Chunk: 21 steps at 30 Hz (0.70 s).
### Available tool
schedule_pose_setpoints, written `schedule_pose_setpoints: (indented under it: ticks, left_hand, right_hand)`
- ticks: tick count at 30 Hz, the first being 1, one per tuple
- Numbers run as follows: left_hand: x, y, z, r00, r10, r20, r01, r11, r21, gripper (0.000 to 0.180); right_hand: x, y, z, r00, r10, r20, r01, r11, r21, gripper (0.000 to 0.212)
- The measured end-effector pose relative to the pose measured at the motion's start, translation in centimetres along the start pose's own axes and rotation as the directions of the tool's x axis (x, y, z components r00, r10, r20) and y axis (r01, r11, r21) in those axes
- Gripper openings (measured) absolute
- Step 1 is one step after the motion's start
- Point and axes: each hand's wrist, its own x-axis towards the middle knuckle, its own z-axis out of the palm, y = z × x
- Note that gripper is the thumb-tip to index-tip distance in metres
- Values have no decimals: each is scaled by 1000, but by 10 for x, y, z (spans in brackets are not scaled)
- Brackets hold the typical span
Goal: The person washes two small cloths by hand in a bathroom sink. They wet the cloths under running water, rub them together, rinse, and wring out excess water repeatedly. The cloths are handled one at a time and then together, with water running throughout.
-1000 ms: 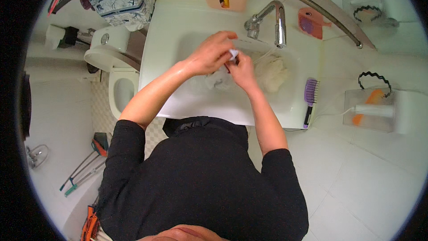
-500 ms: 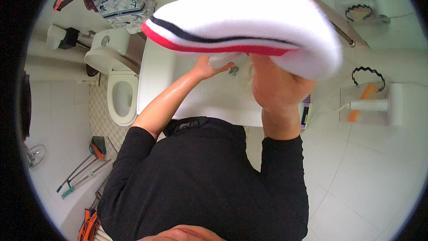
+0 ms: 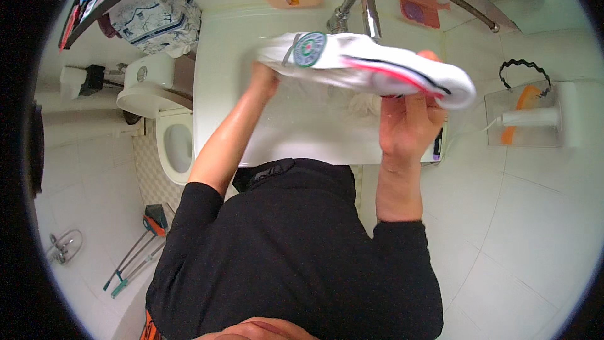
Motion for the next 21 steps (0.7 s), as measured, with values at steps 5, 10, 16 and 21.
schedule_pose_setpoints:
  ticks: [5,10,16,21]
  left_hand:
    - [-32,75,16,998,-30,-46,17,965,-260,27]
    - [-66,89,49,991,-21,133,59,956,-288,30]
    - [-98,107,55,974,-76,212,166,879,-447,34]
    - [-114,101,40,962,-146,229,244,834,-495,38]
  right_hand:
    - [-49,97,-178,729,521,-443,-434,853,288,30]
    - [-76,198,-189,344,802,-489,-613,586,529,30]
    - [-61,209,-99,577,806,-131,-731,581,359,53]
    - [-22,216,-76,745,666,34,-545,579,607,65]
